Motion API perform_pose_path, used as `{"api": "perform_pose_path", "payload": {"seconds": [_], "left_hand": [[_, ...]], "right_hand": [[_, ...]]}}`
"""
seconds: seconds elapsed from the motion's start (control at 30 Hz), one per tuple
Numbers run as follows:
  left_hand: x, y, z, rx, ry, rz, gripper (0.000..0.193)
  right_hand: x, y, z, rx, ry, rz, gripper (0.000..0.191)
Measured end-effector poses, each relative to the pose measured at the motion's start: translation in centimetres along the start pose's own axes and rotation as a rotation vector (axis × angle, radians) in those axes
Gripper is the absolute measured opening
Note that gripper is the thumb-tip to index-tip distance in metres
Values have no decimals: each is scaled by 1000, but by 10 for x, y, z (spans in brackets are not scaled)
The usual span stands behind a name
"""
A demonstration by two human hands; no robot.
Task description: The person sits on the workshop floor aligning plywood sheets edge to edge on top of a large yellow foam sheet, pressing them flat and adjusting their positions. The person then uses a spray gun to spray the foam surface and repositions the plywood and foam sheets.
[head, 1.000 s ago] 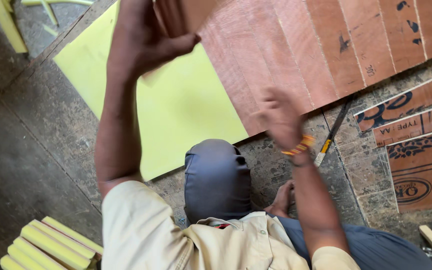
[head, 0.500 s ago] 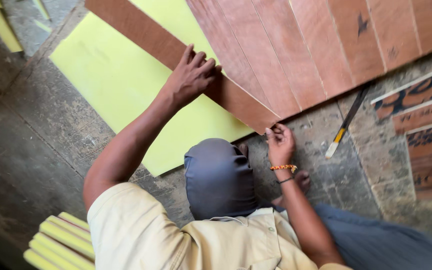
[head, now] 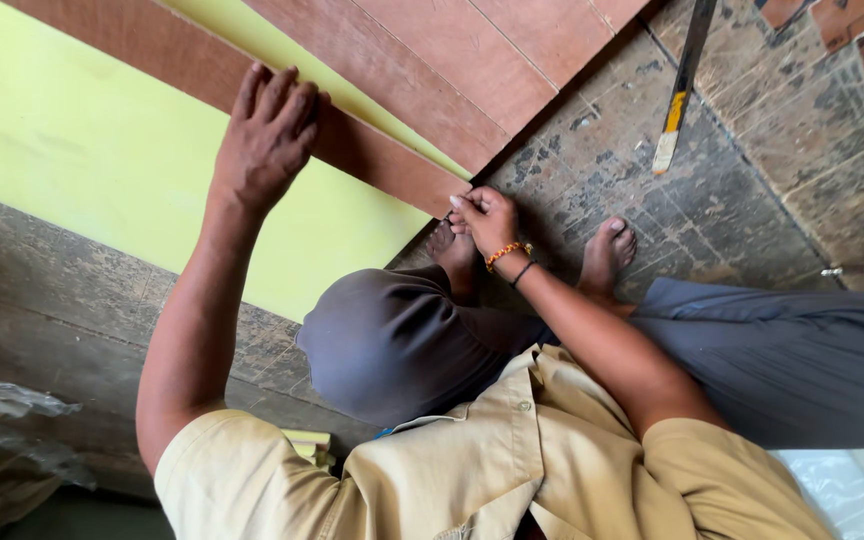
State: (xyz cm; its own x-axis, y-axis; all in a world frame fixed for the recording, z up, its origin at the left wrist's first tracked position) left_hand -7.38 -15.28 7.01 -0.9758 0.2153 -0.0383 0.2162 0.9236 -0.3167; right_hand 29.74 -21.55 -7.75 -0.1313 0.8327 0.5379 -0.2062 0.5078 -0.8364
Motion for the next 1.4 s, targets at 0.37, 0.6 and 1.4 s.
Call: {"api": "perform_pose_path", "payload": {"seconds": [0.37,0.6,1.4], "left_hand": [[4,14,26,84,-49,-40,43],[2,16,29,62,-82,-33,40],[2,16,36,19,-50,-57,44]], "right_hand": [[13,1,6,-36,4,1,12],[14,2,4,-36,-8,24,13],[13,7,5,-74,2,49,16]]}}
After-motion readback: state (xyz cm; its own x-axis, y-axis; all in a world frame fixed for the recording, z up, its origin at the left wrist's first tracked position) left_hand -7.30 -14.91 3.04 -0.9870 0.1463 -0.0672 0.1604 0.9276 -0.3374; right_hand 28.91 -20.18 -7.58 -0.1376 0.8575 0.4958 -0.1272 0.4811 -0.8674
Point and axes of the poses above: each hand's wrist, its own y-axis towards the middle knuckle, its own z-axis out of the palm, x = y × z, the point moved 1 cm from there along y, towards the middle knuckle, and after that the axes turned 7 degrees about -z, right-handed, at the moved point
